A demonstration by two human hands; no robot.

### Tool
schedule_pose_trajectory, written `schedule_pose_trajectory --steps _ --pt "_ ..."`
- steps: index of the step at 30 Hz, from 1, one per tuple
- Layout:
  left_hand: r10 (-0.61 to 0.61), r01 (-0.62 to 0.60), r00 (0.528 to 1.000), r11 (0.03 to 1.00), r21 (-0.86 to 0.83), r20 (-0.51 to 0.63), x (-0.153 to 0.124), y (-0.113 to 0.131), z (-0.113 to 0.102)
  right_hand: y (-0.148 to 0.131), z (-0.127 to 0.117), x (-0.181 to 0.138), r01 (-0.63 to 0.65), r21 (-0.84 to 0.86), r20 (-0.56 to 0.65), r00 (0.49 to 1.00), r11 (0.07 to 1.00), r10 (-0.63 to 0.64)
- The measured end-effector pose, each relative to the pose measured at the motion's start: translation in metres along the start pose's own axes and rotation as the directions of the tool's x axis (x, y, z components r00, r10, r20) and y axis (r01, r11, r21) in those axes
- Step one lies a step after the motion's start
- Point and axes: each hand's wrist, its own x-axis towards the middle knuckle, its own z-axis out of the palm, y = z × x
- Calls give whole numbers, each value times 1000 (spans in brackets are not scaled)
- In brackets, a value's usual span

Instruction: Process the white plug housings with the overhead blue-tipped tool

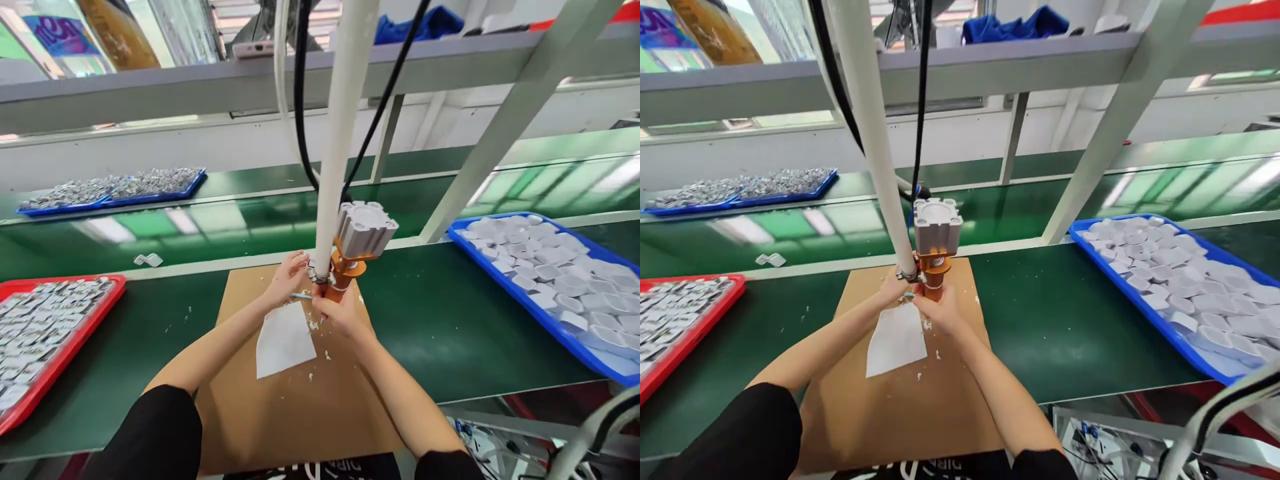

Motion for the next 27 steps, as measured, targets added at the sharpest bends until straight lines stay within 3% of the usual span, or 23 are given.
schedule_pose_trajectory --steps 3,6,10,13,15,17,19,23,27 --pt "-64 63 998 986 -156 -3 -40 -23 -10 -2 7 3 19 -3 2 1000 1000 -19" --pt "-115 134 990 943 -305 80 -75 -33 -24 -2 15 8 37 -1 -5 999 999 -37" --pt "-140 160 987 932 -326 85 -88 -36 -38 -2 23 14 61 4 -8 998 998 -61" --pt "-61 71 996 980 -187 63 -82 -29 -47 -1 27 16 68 12 3 998 998 -68" --pt "49 -51 995 998 25 88 -76 -22 -50 -1 29 14 69 17 13 997 997 -70" --pt "144 -189 971 952 241 192 -72 -16 -51 -1 31 13 87 18 33 996 996 -88" --pt "157 -276 944 855 438 289 -68 -14 -49 0 33 11 127 33 56 990 991 -129" --pt "58 -248 951 732 634 304 -69 -23 -44 1 34 11 174 42 58 983 984 -176" --pt "53 -173 976 783 598 212 -75 -31 -42 4 33 16 134 -22 -10 991 991 -134"
